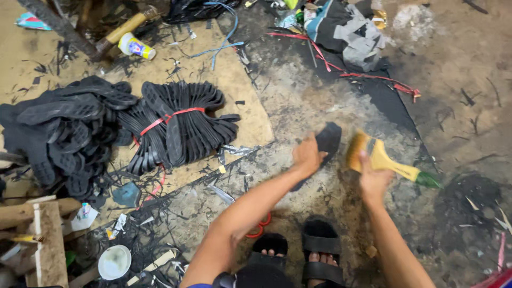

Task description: The person repeatedly picks up black shoe soles from a pile and brushes their surfaces with a large brush. The person handles the soles one at a time, brushing each side and then placing them back on the pile. The process continues throughout the clip.

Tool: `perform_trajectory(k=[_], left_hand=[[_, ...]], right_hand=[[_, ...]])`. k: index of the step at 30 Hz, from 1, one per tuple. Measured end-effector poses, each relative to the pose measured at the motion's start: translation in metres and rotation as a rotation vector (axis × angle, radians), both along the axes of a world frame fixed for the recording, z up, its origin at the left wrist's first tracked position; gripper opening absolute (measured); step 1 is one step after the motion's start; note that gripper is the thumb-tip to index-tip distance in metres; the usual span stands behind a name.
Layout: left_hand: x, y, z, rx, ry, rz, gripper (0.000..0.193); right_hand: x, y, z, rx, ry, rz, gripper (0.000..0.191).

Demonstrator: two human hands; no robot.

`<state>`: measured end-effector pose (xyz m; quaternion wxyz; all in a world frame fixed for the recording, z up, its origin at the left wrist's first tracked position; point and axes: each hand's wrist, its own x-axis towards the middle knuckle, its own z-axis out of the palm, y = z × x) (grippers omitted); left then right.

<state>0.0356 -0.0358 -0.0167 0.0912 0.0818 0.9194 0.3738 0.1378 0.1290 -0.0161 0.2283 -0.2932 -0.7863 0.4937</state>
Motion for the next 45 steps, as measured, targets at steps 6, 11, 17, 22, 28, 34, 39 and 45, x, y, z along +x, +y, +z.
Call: perform_trajectory(k=[6, 11, 17, 22, 28, 34, 39, 45], left_hand=[[0.037, 0.000, 0.042, 0.503, 0.126, 0.124, 0.031], [0.057, -0.044, 0.047, 1.232, -0.516, 0.288, 0.034], [0.128, -0.110, 0.010, 0.149, 0.087, 0.107, 0.073], [0.150, -0.118, -0.016, -0.271, 0.345, -0.468, 0.060], [0.148, -0.114, -0.030, -0.425, 0.350, -0.557, 0.061], [0.150, -0.117, -0.033, -0.420, 0.326, -0.570, 0.062], [0.147, -0.117, -0.031, -0.341, 0.345, -0.539, 0.061], [0.150, -0.117, -0.042, -0.375, 0.308, -0.546, 0.060]], right_hand=[[0.021, 0.050, 0.004, -0.243, 0.372, -0.111, 0.059], [-0.007, 0.058, -0.001, -0.336, 0.328, -0.153, 0.054], [-0.005, -0.020, -0.026, 0.173, -0.072, 0.059, 0.037], [-0.010, -0.062, -0.022, -0.069, 0.042, 0.855, 0.028], [-0.082, -0.007, 0.012, 0.269, -0.097, 0.424, 0.024], [-0.047, -0.026, -0.006, 0.198, 0.283, 1.028, 0.044], [-0.080, 0.008, 0.010, 0.399, -0.320, 0.406, 0.031], [-0.046, -0.047, 0.023, 0.210, -0.097, 1.185, 0.041]])
